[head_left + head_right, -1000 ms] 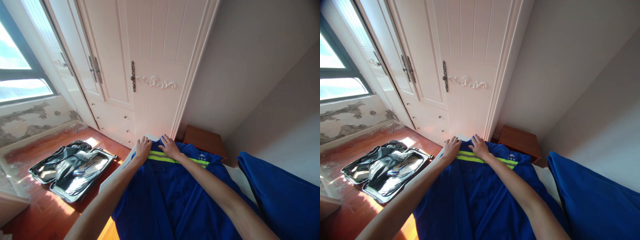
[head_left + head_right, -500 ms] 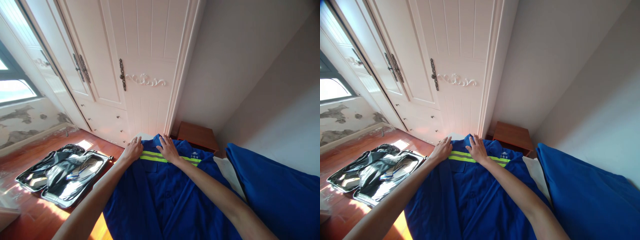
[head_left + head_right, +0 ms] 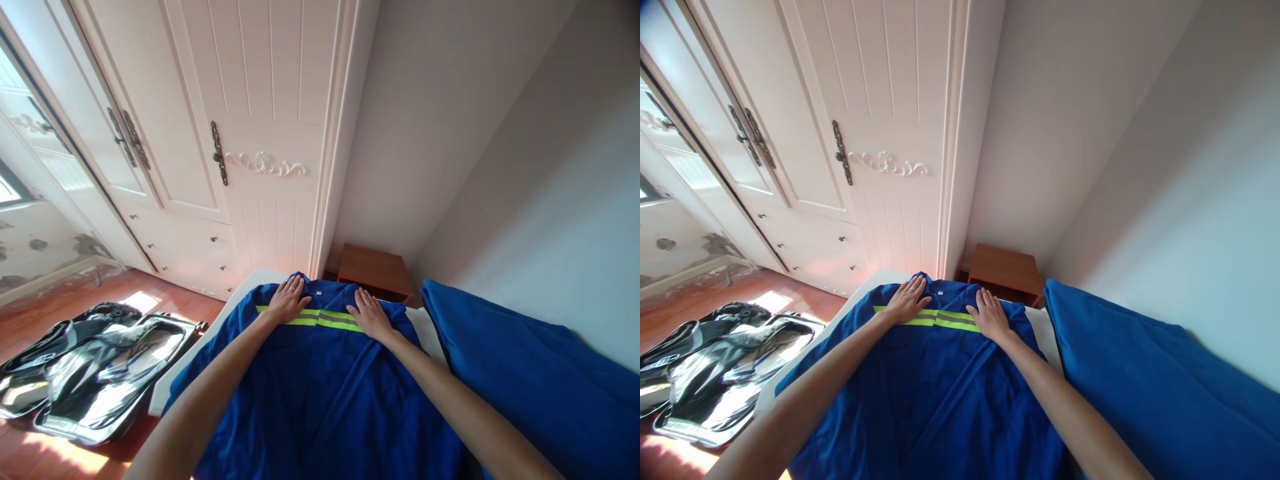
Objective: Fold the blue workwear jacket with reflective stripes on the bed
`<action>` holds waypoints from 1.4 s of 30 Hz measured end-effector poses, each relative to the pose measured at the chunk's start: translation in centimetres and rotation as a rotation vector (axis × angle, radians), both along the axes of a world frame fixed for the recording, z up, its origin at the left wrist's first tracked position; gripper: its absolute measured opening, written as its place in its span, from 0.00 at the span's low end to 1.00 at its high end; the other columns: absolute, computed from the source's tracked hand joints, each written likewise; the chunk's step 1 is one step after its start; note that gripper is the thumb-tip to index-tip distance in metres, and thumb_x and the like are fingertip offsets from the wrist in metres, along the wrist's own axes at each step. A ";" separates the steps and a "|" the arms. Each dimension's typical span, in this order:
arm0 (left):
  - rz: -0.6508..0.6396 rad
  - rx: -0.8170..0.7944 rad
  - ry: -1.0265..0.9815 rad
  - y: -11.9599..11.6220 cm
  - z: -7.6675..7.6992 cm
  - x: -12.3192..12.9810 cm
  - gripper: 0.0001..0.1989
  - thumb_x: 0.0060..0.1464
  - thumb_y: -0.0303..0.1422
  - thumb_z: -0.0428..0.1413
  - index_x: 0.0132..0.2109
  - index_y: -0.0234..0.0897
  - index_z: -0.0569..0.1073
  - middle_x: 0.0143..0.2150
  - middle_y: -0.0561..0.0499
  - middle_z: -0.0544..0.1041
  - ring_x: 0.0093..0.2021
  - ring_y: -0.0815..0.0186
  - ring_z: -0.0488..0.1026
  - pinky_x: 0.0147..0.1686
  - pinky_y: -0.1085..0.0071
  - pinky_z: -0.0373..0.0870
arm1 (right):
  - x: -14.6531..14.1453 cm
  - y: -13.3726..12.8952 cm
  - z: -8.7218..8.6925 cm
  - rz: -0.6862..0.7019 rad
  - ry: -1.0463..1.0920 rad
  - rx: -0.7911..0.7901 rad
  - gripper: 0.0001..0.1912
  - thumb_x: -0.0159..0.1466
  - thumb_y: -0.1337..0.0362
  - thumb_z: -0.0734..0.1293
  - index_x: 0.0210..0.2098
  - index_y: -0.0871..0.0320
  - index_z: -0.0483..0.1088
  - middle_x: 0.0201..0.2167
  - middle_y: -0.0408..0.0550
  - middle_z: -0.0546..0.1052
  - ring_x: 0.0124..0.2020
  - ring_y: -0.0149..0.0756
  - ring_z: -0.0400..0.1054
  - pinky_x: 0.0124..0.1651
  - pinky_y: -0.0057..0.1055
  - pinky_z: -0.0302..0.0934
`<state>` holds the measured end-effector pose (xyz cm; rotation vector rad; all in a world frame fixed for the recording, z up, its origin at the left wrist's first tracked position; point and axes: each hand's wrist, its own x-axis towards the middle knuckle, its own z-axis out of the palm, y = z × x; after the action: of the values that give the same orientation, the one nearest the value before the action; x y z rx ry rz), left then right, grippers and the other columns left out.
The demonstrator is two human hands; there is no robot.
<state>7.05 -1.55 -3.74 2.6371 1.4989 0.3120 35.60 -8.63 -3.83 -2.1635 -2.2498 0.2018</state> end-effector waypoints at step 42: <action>0.227 0.084 0.064 -2.5 0.3 1.3 0.39 0.65 0.51 0.38 0.70 0.23 0.53 0.70 0.34 0.56 0.71 0.49 0.50 0.68 0.56 0.46 | -8.5 5.1 1.1 0.345 0.178 -0.004 0.37 0.74 0.42 0.45 0.73 0.58 0.46 0.71 0.48 0.41 0.73 0.40 0.34 0.74 0.46 0.34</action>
<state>8.35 -4.08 -3.47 2.5634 1.8496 0.3161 27.12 -3.56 -2.70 -1.6654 -2.4961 0.3857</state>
